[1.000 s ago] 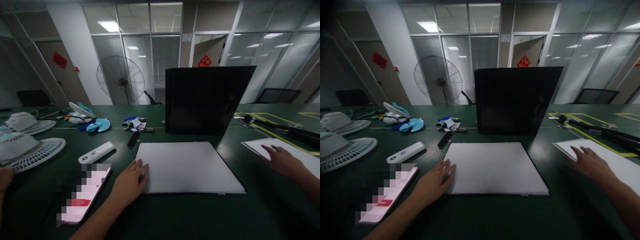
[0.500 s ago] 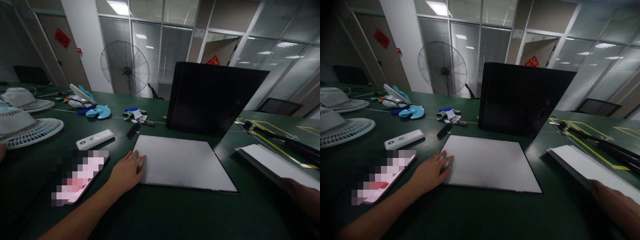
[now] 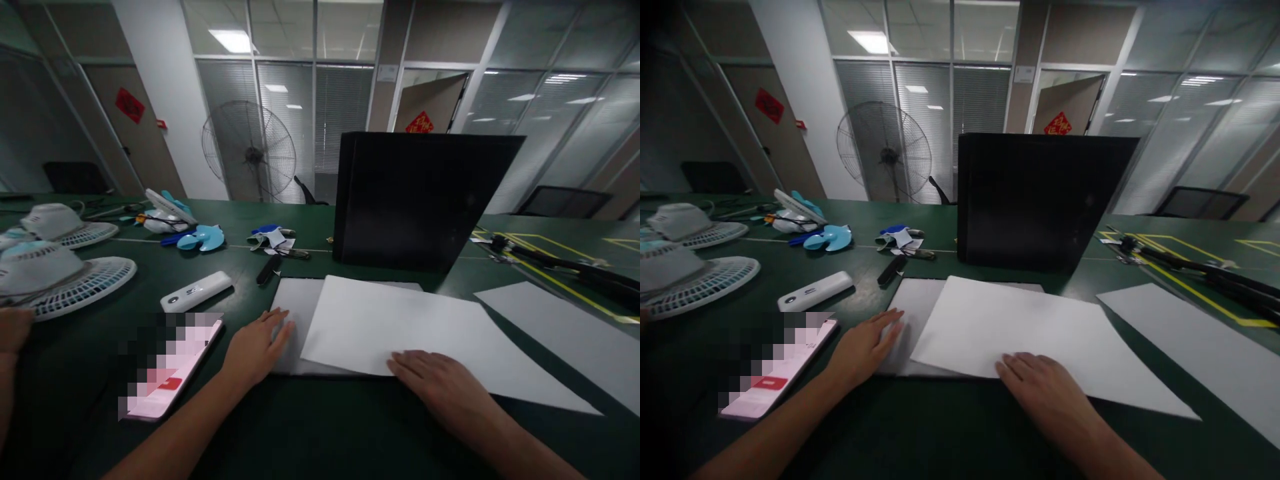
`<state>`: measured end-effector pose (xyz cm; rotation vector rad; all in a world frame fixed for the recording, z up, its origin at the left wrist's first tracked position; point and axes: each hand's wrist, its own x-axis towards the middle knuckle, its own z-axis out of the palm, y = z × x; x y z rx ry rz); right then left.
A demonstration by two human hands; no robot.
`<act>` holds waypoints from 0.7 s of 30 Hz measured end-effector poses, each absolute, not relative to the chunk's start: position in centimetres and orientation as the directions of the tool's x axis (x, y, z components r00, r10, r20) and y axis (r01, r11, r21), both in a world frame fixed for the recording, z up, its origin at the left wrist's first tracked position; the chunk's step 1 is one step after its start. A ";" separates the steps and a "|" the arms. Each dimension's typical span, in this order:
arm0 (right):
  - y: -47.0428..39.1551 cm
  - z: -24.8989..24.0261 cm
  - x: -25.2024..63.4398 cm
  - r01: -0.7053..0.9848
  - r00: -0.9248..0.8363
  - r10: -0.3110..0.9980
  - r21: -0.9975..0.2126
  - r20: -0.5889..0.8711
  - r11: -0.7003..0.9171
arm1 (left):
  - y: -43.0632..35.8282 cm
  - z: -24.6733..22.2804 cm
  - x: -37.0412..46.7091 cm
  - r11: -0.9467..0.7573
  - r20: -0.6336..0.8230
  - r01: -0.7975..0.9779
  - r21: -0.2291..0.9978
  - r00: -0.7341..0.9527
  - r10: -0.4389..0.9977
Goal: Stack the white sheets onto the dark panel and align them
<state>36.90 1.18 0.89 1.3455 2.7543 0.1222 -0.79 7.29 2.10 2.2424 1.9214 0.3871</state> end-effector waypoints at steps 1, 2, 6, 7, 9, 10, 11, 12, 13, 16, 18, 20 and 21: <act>1.7 1.1 35.4 0.748 -0.654 0.755 0.102 -0.054 0.655 | 7.3 2.1 -0.8 -0.155 0.089 0.945 0.289 0.135 0.987; 2.3 1.2 34.1 0.725 -0.682 0.730 0.085 -0.053 0.683 | 7.3 2.1 -0.8 -0.155 0.086 0.947 0.281 0.136 0.987; 3.2 0.9 31.2 0.673 -0.740 0.672 -0.048 -0.029 0.738 | 7.5 1.7 -0.8 -0.198 0.088 0.959 0.203 0.184 0.979; 3.1 0.8 31.0 0.674 -0.736 0.676 -0.090 -0.012 0.733 | 7.6 1.6 -0.8 -0.208 0.096 0.960 0.189 0.192 0.977; 2.9 0.8 30.9 0.674 -0.724 0.689 -0.181 0.025 0.716 | 7.9 1.3 -0.9 -0.223 0.114 0.959 0.174 0.205 0.972; 2.8 1.0 31.1 0.669 -0.721 0.692 -0.225 0.038 0.709 | 8.1 1.1 -1.0 -0.229 0.118 0.959 0.168 0.211 0.970; 2.8 1.2 31.4 0.660 -0.722 0.691 -0.262 0.041 0.704 | 8.2 1.0 -1.1 -0.233 0.121 0.959 0.161 0.215 0.969; 2.9 1.4 32.0 0.656 -0.720 0.693 -0.289 0.039 0.698 | 8.4 0.9 -1.1 -0.239 0.122 0.959 0.153 0.221 0.968; 3.2 1.5 32.9 0.665 -0.707 0.706 -0.302 0.037 0.683 | 8.5 0.7 -1.2 -0.244 0.124 0.959 0.147 0.227 0.966; 4.8 1.2 38.1 0.801 -0.541 0.837 -0.254 0.081 0.542 | 8.7 0.4 -1.4 -0.265 0.133 0.953 0.148 0.246 0.960; 6.1 0.2 44.1 0.909 -0.350 0.928 -0.193 0.130 0.370 | 8.7 0.3 -1.4 -0.276 0.131 0.947 0.161 0.257 0.957; 7.0 -1.2 51.5 0.966 -0.188 0.970 -0.146 0.156 0.211 | 8.6 0.2 -1.5 -0.277 0.129 0.945 0.172 0.258 0.958; 7.2 -1.9 55.3 0.981 -0.117 0.971 -0.131 0.207 0.146 | 8.5 0.1 -1.5 -0.277 0.131 0.945 0.177 0.256 0.958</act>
